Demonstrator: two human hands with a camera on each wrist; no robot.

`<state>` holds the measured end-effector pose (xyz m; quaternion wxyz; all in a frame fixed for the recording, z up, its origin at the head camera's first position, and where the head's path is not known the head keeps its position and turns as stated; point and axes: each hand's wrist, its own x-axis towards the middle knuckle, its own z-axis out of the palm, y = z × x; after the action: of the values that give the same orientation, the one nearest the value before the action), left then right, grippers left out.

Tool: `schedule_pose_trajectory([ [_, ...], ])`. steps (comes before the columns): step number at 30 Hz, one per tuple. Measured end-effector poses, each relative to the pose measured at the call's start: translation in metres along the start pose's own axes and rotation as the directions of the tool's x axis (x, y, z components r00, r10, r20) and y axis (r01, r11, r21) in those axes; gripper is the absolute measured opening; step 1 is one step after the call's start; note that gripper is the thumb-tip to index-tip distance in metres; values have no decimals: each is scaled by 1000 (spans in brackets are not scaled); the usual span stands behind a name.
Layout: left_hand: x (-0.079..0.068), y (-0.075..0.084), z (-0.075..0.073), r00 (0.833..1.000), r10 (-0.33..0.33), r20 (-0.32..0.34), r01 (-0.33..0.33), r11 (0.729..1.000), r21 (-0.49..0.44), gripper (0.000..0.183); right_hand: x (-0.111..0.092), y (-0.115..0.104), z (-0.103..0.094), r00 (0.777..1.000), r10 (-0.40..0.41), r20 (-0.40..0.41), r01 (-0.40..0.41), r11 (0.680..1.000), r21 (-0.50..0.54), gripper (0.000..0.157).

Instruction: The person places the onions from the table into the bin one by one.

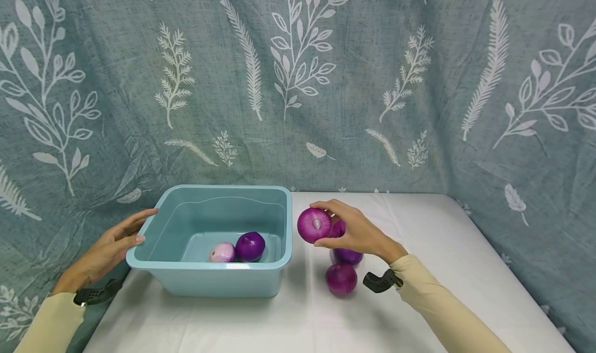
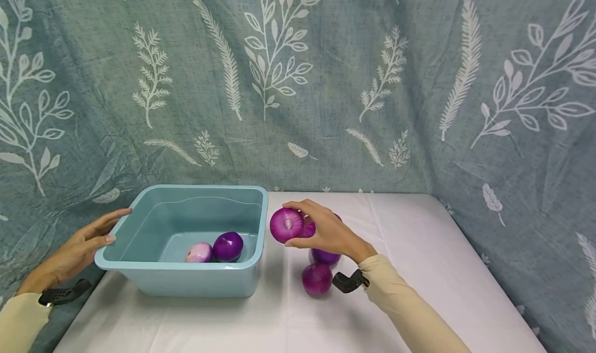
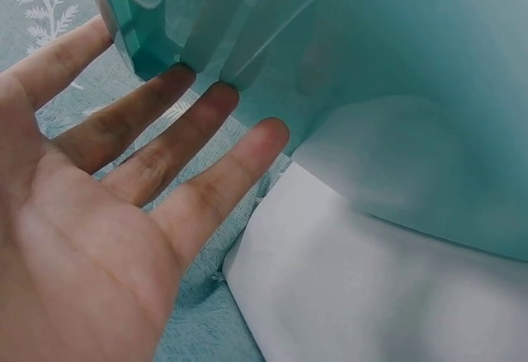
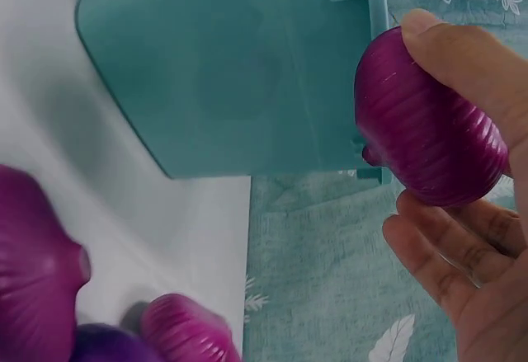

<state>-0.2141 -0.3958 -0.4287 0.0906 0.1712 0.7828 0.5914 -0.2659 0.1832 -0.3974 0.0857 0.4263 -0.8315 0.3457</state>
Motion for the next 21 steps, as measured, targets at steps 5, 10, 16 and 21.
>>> schedule_pose_trajectory([
  [5,-1,2,2,1000,-22,-18,21,1000,-22,65,10,-7,3,1000,-15,-22,15,1000,-5,77],
  [10,0,3,3,1000,-9,-28,9,1000,7,64,20,-15,5,1000,-15,-28,15,1000,4,79],
  [16,0,2,2,999,-23,-24,23,1000,8,64,28,-22,6,999,-37,-20,37,999,28,82],
  [21,-1,1,1,999,-27,-20,27,999,24,64,36,-28,10,997,-77,-19,78,996,46,82],
])
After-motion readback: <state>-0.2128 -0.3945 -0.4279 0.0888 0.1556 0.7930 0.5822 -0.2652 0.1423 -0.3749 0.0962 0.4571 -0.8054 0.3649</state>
